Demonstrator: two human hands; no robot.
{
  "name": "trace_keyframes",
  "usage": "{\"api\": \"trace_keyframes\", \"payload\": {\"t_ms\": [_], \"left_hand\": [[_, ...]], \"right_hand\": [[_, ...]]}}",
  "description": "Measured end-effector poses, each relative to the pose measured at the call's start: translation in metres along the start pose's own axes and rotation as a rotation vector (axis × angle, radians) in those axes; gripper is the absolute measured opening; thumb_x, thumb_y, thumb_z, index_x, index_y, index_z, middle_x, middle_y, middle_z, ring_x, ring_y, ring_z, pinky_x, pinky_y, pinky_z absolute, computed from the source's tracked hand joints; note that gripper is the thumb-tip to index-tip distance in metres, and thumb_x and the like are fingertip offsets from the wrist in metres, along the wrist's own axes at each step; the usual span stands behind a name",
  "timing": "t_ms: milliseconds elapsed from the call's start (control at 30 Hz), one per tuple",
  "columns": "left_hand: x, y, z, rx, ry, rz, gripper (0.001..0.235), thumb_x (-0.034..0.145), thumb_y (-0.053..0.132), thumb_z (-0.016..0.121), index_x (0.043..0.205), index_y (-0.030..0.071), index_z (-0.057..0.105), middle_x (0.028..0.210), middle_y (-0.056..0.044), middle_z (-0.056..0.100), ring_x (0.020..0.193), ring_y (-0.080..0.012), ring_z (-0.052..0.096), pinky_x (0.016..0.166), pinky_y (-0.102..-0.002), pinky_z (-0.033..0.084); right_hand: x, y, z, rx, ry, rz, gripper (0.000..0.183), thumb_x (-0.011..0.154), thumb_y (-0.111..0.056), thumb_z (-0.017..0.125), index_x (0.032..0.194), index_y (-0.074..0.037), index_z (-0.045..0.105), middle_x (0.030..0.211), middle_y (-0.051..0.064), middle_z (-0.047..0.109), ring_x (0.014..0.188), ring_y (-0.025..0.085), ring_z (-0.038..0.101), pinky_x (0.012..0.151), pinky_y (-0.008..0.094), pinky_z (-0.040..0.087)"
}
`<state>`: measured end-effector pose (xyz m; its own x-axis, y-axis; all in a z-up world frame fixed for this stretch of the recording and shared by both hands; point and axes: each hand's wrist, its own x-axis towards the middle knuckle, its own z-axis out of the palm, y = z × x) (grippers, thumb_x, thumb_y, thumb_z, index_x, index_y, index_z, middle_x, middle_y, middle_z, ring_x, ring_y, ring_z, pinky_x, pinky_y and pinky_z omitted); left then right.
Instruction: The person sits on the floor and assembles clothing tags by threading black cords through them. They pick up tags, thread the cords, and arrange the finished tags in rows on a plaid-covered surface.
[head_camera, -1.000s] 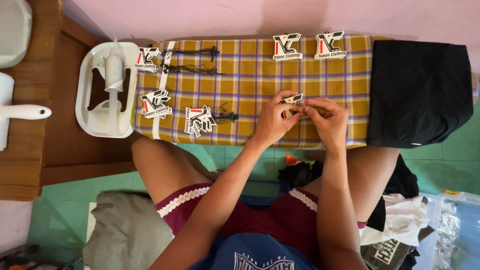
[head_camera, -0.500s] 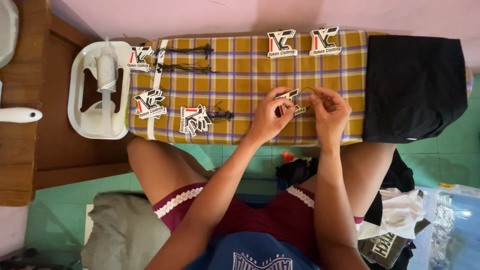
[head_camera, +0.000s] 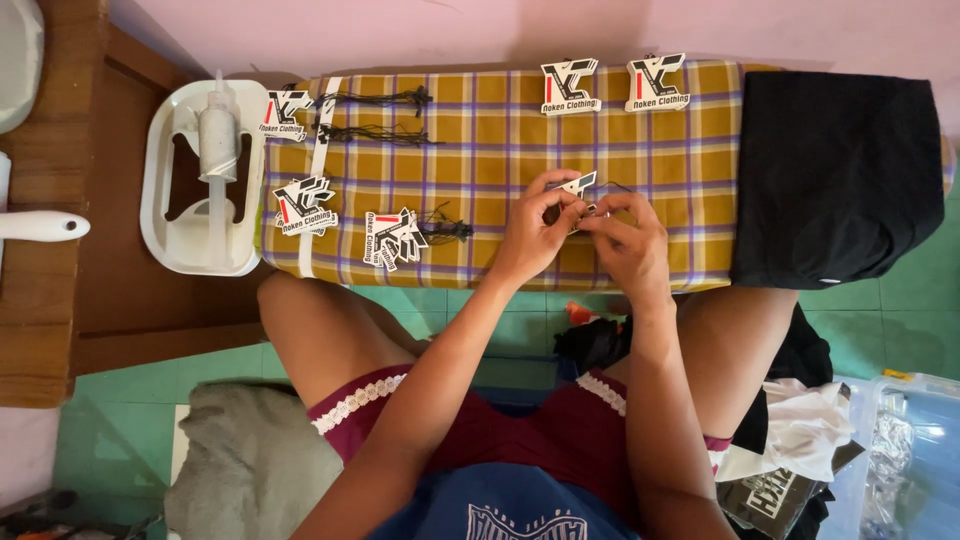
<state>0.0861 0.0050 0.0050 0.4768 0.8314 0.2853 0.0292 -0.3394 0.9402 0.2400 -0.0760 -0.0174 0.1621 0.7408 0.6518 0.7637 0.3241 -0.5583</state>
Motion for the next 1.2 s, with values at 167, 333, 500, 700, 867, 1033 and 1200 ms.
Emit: {"api": "trace_keyframes", "payload": {"t_ms": [167,333,500,700,867,1033,1200], "left_hand": [[0.001,-0.005,0.000,0.018,0.012,0.011,0.010,0.096,0.015,0.071,0.089,0.010,0.076,0.124,-0.006,0.068,0.099,-0.0278,0.071,0.090,-0.037,0.053],[0.001,-0.002,-0.003,0.023,0.016,0.020,0.008,0.095,0.014,0.071,0.090,0.010,0.076,0.119,-0.008,0.070,0.096,-0.0299,0.073,0.086,-0.037,0.054],[0.000,-0.010,0.000,0.013,-0.020,0.035,0.024,0.089,0.023,0.084,0.111,0.018,0.076,0.122,-0.002,0.071,0.066,-0.0099,0.064,0.069,-0.028,0.055],[-0.009,-0.006,0.001,-0.143,0.014,-0.057,0.068,0.086,-0.002,0.074,0.148,0.010,0.046,0.120,-0.014,0.071,0.095,-0.0171,0.071,0.067,-0.024,0.045],[-0.014,-0.040,0.011,-0.161,0.095,-0.124,0.034,0.083,0.002,0.077,0.116,0.010,0.072,0.091,-0.004,0.074,0.078,-0.0062,0.066,0.061,-0.018,0.049],[-0.012,-0.037,0.013,-0.055,0.128,-0.067,0.017,0.080,0.003,0.076,0.095,0.011,0.077,0.076,-0.003,0.069,0.069,-0.0058,0.061,0.057,-0.021,0.047],[-0.008,-0.008,0.010,0.022,0.107,0.091,0.014,0.080,0.002,0.079,0.092,0.010,0.078,0.079,-0.005,0.072,0.069,-0.0185,0.068,0.060,-0.029,0.051]], "right_hand": [[-0.002,-0.002,0.002,-0.055,-0.008,0.018,0.016,0.092,-0.004,0.079,0.090,-0.020,0.080,0.101,-0.001,0.068,0.090,0.023,0.071,0.079,0.037,0.059],[0.013,-0.022,-0.004,-0.029,-0.018,0.031,0.009,0.094,-0.003,0.079,0.093,-0.012,0.079,0.103,0.004,0.071,0.089,0.028,0.073,0.078,0.038,0.061],[0.020,-0.022,-0.014,0.244,0.083,0.145,0.007,0.094,-0.001,0.079,0.091,-0.007,0.076,0.109,0.014,0.076,0.100,0.035,0.074,0.087,0.043,0.059],[0.010,0.002,-0.010,0.420,0.439,0.349,0.017,0.104,-0.013,0.077,0.098,0.000,0.067,0.087,0.012,0.075,0.086,0.022,0.076,0.078,0.032,0.058],[0.008,-0.003,-0.007,0.205,0.260,0.292,0.010,0.092,-0.001,0.085,0.094,-0.010,0.081,0.084,0.006,0.077,0.078,0.023,0.075,0.074,0.034,0.058],[0.015,-0.025,-0.003,0.095,0.092,0.140,0.021,0.093,0.004,0.079,0.100,-0.015,0.083,0.088,0.004,0.079,0.081,0.030,0.076,0.077,0.036,0.059],[0.005,-0.015,-0.001,0.017,0.117,0.213,0.017,0.097,-0.008,0.080,0.112,-0.016,0.078,0.090,0.000,0.080,0.088,0.023,0.077,0.079,0.036,0.058]]}}
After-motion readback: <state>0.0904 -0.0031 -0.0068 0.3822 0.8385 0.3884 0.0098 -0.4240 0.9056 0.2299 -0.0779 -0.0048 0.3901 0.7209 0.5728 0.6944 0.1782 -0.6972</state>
